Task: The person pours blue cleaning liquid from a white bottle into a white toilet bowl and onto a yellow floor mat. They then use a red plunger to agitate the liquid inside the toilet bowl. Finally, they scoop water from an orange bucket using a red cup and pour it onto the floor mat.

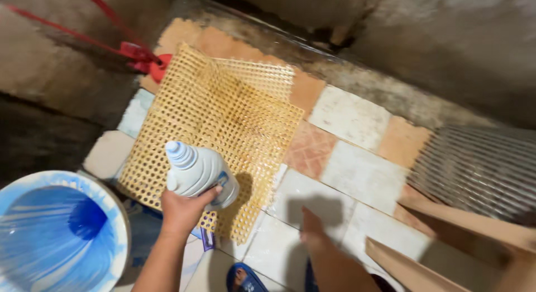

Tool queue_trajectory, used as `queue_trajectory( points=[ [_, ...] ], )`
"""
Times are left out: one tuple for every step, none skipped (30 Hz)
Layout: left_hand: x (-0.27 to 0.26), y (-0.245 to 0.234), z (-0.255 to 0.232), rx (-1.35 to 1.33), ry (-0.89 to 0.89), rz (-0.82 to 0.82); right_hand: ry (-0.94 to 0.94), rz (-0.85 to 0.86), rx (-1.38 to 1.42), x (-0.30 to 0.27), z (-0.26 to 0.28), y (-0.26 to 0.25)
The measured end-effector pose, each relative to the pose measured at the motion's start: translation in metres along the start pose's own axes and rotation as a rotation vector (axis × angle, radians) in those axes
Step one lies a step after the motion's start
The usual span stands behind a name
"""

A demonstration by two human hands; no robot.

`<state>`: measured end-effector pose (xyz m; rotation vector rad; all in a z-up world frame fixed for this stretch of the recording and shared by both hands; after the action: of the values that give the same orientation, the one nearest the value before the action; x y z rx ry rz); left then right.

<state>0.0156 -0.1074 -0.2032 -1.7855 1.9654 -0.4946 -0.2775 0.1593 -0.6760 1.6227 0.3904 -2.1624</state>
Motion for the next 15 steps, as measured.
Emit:
queue_trajectory(
  points=[
    [0.001,0.0,0.006,-0.002,0.017,-0.013,-0.009,0.021,-0.029,0.007,0.009,0.01],
    [0.003,-0.002,0.015,0.014,0.005,-0.036,-0.017,0.041,-0.058,0.013,0.018,0.022],
    [0.006,-0.005,0.025,0.033,-0.008,-0.056,-0.034,0.039,-0.117,0.018,0.022,0.036],
    [0.007,-0.008,0.035,0.052,-0.021,-0.075,-0.051,0.037,-0.176,0.024,0.024,0.052],
    [0.008,-0.009,0.043,0.075,-0.022,-0.082,-0.077,0.034,-0.232,0.03,0.027,0.064],
    [0.008,-0.011,0.051,0.099,-0.024,-0.089,-0.073,0.073,-0.252,0.035,0.024,0.075],
    [0.011,-0.014,0.058,0.124,-0.021,-0.103,-0.074,0.119,-0.272,0.042,0.023,0.093],
    [0.014,-0.014,0.065,0.108,-0.022,-0.108,-0.074,0.165,-0.292,0.049,0.02,0.109],
    [0.014,-0.014,0.073,0.094,-0.027,-0.113,-0.072,0.176,-0.307,0.055,0.012,0.118],
    [0.014,-0.015,0.081,0.08,-0.032,-0.119,-0.069,0.187,-0.321,0.062,0.003,0.128],
    [0.014,-0.016,0.09,0.097,-0.045,-0.134,-0.07,0.194,-0.333,0.069,-0.002,0.137],
    [0.015,-0.018,0.099,0.113,-0.059,-0.149,-0.033,0.211,-0.259,0.076,-0.013,0.148],
    [0.013,-0.018,0.109,0.129,-0.078,-0.159,0.009,0.22,-0.186,0.08,-0.029,0.152],
    [0.012,-0.017,0.117,0.103,-0.083,-0.157,0.05,0.229,-0.112,0.083,-0.043,0.155],
    [0.011,-0.016,0.123,0.076,-0.086,-0.156,0.033,0.159,-0.156,0.088,-0.047,0.152]
  ],
)
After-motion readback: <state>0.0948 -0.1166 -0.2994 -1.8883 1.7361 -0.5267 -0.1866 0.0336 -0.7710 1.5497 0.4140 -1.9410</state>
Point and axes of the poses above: each hand's wrist, its own x-axis towards the middle knuckle, its own y-axis out of the palm, z = x × y, the point moved 10 cm from there along x, towards the middle knuckle, and after that the axes turned 13 degrees about x, right-handed, at the moved point
